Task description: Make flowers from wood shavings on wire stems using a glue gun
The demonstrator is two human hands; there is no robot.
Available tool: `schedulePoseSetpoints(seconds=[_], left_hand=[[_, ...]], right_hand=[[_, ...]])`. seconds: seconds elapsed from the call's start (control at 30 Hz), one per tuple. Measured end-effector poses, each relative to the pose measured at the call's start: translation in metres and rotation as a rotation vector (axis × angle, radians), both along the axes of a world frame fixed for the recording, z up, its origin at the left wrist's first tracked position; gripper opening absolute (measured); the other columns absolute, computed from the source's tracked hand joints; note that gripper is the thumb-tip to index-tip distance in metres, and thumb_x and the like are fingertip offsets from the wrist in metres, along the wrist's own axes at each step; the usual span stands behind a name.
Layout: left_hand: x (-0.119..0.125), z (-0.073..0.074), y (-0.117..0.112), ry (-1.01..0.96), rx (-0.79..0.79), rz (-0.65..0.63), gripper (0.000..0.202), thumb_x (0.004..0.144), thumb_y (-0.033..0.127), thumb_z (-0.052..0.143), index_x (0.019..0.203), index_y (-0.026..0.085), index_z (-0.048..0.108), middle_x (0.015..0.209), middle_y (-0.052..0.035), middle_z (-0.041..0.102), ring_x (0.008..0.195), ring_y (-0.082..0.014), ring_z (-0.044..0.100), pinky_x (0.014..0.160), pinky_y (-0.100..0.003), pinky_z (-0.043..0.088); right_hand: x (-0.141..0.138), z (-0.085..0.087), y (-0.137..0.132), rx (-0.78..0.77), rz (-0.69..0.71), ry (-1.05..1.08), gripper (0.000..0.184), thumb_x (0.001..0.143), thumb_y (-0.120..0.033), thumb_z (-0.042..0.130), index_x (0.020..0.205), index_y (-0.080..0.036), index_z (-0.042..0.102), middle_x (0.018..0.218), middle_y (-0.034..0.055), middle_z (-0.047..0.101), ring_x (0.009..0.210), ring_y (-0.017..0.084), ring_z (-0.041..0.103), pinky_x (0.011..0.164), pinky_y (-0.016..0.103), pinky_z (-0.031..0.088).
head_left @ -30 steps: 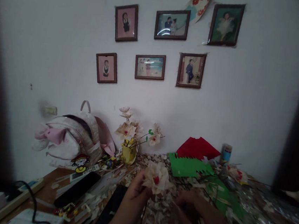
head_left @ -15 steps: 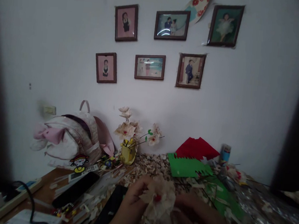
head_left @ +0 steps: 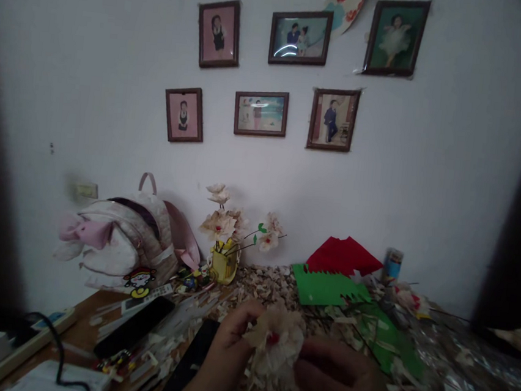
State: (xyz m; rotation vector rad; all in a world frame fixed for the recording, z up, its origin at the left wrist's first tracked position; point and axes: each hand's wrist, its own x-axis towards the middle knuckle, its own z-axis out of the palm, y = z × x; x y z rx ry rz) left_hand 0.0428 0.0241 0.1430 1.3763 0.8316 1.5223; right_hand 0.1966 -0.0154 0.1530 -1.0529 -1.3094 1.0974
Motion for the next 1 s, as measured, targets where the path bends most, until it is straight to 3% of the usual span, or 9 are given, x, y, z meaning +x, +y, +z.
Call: schedulePoseSetpoints(seconds=[0.2, 0.33, 0.53, 0.67, 0.77, 1.0], left_hand=[[-0.002, 0.001, -0.001, 0.009, -0.010, -0.009, 0.004, 0.058, 0.020, 0.064, 0.054, 0.020, 0.063, 0.060, 0.0017, 0.057, 0.063, -0.0158, 0.050, 0.059, -0.024, 0.040], [-0.003, -0.005, 0.004, 0.027, 0.017, 0.006, 0.009, 0.060, 0.023, 0.064, 0.052, 0.020, 0.061, 0.057, 0.0016, 0.054, 0.061, -0.0160, 0.049, 0.058, -0.024, 0.040], [-0.004, -0.014, 0.010, 0.007, 0.076, 0.033, 0.007, 0.062, 0.024, 0.063, 0.057, 0.020, 0.062, 0.062, 0.0009, 0.057, 0.064, -0.0169, 0.050, 0.062, -0.024, 0.040], [-0.004, -0.010, 0.008, 0.050, 0.115, 0.125, 0.007, 0.063, 0.024, 0.062, 0.057, 0.020, 0.063, 0.061, 0.0007, 0.058, 0.064, -0.0174, 0.051, 0.061, -0.024, 0.041], [-0.006, -0.008, 0.009, 0.099, 0.174, 0.121, 0.008, 0.064, 0.022, 0.062, 0.056, 0.020, 0.062, 0.058, 0.0021, 0.056, 0.061, -0.0165, 0.051, 0.061, -0.024, 0.041], [-0.009, -0.019, 0.016, 0.110, 0.321, 0.129, 0.006, 0.066, 0.019, 0.060, 0.061, 0.020, 0.064, 0.061, 0.0023, 0.057, 0.063, -0.0153, 0.053, 0.062, -0.023, 0.041]], right_hand=[[-0.007, -0.006, 0.000, 0.005, -0.042, 0.196, 0.038, 0.052, -0.040, 0.077, 0.086, -0.022, 0.070, 0.074, 0.0054, 0.072, 0.071, 0.022, 0.067, 0.063, 0.032, 0.054], [-0.013, -0.010, 0.000, -0.031, -0.040, 0.306, 0.039, 0.053, -0.036, 0.077, 0.088, -0.022, 0.068, 0.071, 0.0030, 0.071, 0.068, 0.020, 0.066, 0.064, 0.030, 0.052], [-0.017, -0.011, 0.005, -0.085, -0.042, 0.398, 0.037, 0.051, -0.026, 0.077, 0.086, -0.021, 0.067, 0.056, -0.0037, 0.065, 0.049, 0.013, 0.059, 0.050, 0.023, 0.047], [-0.016, -0.010, 0.007, -0.117, -0.013, 0.464, 0.035, 0.050, -0.025, 0.078, 0.082, -0.021, 0.066, 0.056, -0.0041, 0.065, 0.047, 0.010, 0.057, 0.048, 0.020, 0.045], [-0.014, -0.011, 0.010, -0.127, 0.047, 0.500, 0.035, 0.048, -0.028, 0.081, 0.079, -0.020, 0.066, 0.055, -0.0036, 0.064, 0.044, 0.010, 0.054, 0.047, 0.021, 0.044], [-0.012, -0.014, 0.016, -0.143, 0.138, 0.681, 0.037, 0.042, -0.027, 0.086, 0.073, -0.017, 0.069, 0.052, -0.0029, 0.063, 0.044, 0.008, 0.055, 0.042, 0.017, 0.042]])
